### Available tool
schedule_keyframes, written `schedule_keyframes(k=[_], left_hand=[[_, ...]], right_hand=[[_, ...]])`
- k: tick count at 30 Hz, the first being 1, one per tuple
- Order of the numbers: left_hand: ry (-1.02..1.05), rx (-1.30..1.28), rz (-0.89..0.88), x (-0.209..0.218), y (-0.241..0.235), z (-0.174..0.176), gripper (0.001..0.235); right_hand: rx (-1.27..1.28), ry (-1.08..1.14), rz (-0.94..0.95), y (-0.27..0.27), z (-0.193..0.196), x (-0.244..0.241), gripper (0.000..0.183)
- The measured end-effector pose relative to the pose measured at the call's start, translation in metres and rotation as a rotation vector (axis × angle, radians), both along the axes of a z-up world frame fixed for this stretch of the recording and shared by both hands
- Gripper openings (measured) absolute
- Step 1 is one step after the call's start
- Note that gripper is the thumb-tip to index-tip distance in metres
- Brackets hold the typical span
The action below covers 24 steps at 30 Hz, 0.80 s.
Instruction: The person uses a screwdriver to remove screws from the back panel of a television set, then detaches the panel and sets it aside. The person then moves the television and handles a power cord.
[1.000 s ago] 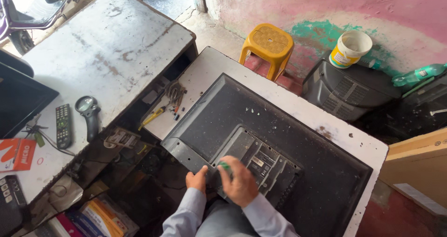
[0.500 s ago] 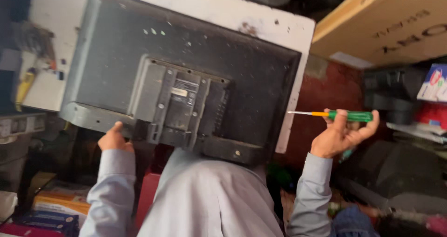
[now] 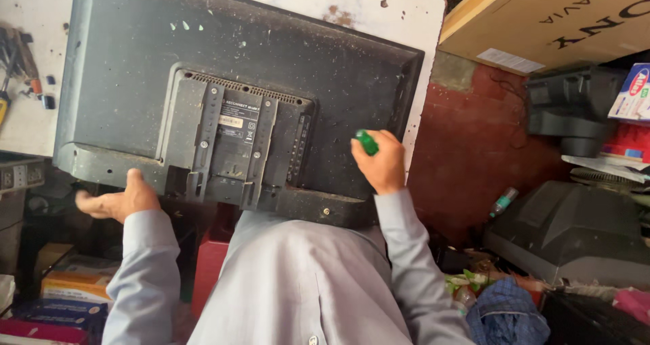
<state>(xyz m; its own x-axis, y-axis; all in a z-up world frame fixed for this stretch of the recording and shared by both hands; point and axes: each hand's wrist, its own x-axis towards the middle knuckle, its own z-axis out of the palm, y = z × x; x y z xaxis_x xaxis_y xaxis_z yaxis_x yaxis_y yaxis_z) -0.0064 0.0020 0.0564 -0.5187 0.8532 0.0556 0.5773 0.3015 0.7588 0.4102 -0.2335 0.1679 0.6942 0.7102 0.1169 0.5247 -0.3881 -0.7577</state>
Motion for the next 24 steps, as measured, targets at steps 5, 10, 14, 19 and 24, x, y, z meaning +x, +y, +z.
schedule_keyframes(k=[5,10,14,19,24], left_hand=[[0.066,0.255,-0.481,0.051,-0.04,0.078,0.066],[-0.297,0.212,-0.785,0.124,-0.078,0.121,0.021],[-0.894,-0.406,-0.86,0.17,-0.104,0.116,0.026],[-1.277,-0.75,-0.829,0.191,-0.121,0.092,0.024],[-1.504,-0.916,-0.788,0.179,-0.117,0.085,0.019]], right_hand=[[-0.087,-0.064,0.093,0.041,-0.016,-0.008,0.015],[-0.107,-0.155,0.135,0.057,-0.016,-0.011,0.01],[-0.058,-0.022,0.201,0.054,0.015,-0.03,0.013],[0.103,0.122,0.407,0.038,0.052,-0.071,0.013],[0.189,0.162,0.402,0.033,0.062,-0.085,0.019]])
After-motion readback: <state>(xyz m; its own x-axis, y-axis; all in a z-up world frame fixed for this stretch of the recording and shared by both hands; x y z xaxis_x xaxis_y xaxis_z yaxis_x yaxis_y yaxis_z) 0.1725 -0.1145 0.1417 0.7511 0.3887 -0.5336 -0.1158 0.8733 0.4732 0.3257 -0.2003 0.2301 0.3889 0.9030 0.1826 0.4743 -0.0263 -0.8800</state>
